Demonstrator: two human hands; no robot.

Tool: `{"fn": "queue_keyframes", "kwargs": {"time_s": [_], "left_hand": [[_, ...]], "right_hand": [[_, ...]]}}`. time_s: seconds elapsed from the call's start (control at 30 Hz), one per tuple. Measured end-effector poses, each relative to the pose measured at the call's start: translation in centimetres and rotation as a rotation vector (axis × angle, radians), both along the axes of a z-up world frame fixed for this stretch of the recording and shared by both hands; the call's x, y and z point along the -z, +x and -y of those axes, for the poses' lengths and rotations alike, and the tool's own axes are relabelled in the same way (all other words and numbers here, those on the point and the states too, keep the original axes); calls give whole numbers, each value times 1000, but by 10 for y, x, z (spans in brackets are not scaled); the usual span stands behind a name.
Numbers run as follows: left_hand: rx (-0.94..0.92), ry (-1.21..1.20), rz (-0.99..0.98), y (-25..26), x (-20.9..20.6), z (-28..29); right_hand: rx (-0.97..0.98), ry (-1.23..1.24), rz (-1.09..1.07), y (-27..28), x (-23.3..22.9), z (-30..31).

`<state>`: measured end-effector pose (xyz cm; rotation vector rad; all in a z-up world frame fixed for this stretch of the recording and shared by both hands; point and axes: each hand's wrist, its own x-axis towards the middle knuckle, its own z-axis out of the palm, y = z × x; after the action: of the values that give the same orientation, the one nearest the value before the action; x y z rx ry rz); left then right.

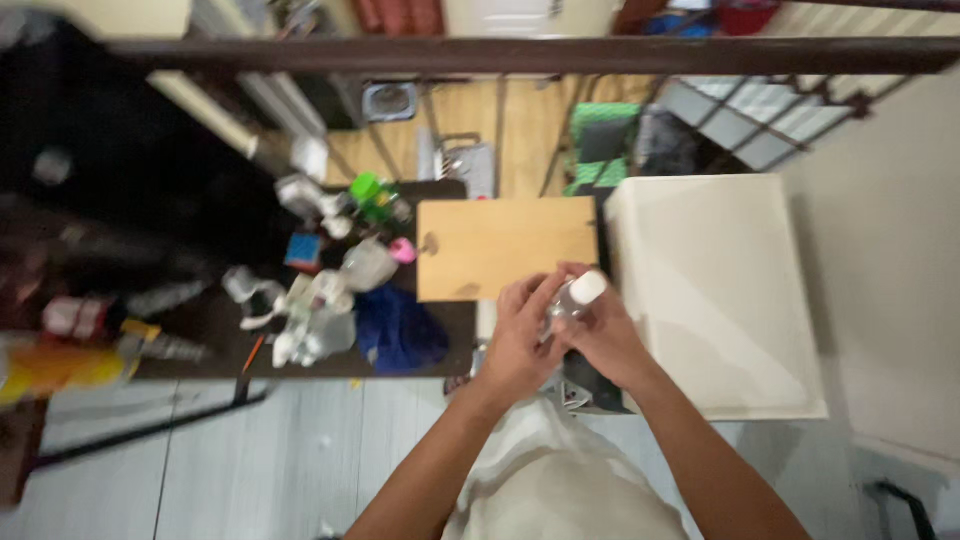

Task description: The person wipes a dark shelf and a wooden board with a blue cloth. They then pick up and move various small items, including coins, a pencil, a microscope, and several bottles, placing them onto the board and a white tray.

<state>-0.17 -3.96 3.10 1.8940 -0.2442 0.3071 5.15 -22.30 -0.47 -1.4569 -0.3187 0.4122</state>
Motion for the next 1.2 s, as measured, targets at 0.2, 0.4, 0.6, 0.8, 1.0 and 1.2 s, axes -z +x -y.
{"fn": "queue_keyframes", "kwargs": {"time_s": [0.2,0.4,0.6,0.8,1.0,1.2], "left_hand": [[-542,127,-15,-57,77,-48],[-804,807,-204,-65,191,-134],[-698,467,-643,-49,208,-148],[-699,-292,-190,-93,77,-102],[-360,179,257,-14,-27,-63],[-478,-92,-64,42,-37,-64]], "right_hand": [[157,319,-190,23,2,-24],[28,507,-641,42,-10,-31],[28,466,-782,44,-8,-67],[125,458,-743,45,-6,-83],[173,303,-332,16,18,-119],[310,398,-220,7,18,-122]]}}
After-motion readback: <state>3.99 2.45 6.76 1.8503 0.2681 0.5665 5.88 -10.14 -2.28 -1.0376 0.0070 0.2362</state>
